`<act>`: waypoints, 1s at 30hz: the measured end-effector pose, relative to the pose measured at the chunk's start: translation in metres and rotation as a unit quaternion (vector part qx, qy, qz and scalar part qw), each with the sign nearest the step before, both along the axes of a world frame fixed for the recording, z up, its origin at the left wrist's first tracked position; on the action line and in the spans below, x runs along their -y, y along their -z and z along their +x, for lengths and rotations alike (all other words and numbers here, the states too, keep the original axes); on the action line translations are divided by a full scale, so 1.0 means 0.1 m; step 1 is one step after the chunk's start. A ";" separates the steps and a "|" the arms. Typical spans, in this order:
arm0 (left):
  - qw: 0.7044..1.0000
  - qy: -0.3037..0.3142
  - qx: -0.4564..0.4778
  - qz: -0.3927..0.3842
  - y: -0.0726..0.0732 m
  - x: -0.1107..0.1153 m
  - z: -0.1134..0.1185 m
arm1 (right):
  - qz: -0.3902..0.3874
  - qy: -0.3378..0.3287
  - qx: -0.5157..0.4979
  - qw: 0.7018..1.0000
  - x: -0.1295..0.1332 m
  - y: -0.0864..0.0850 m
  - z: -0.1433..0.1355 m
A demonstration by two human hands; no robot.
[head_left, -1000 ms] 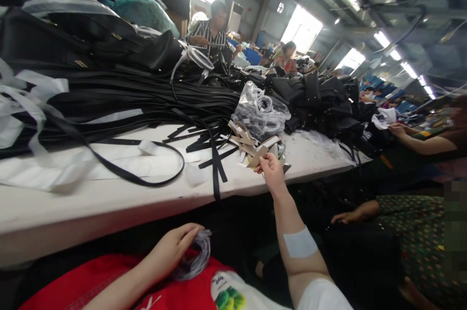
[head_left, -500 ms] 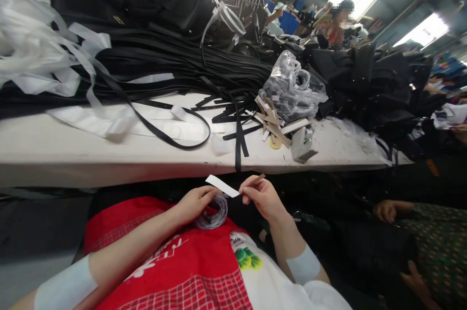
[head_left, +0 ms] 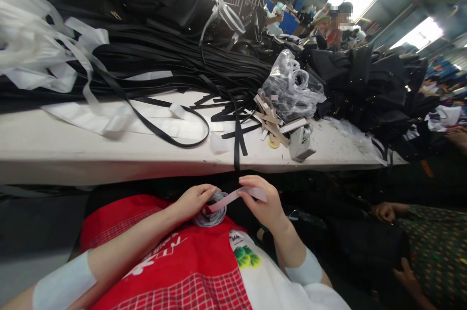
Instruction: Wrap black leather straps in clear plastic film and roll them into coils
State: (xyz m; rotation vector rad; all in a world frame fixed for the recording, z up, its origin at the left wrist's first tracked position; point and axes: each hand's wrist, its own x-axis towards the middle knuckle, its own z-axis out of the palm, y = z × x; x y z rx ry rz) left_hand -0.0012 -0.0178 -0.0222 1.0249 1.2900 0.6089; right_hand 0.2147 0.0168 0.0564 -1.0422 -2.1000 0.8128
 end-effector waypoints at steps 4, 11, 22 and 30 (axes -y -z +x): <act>1.000 -0.010 0.007 -0.012 -0.01 0.00 0.00 | -0.046 -0.080 0.070 0.993 0.12 -0.06 -0.05; 1.000 -0.021 -0.007 -0.001 -0.10 0.01 0.04 | -0.047 -0.110 0.166 0.979 0.24 -0.08 -0.13; 0.997 -0.036 -0.031 0.062 -0.04 0.04 0.02 | -0.080 -0.052 0.120 0.988 0.24 0.51 -0.42; 0.990 0.023 -0.055 0.124 -0.18 0.04 0.02 | -0.123 0.012 0.001 0.992 0.07 0.41 -0.24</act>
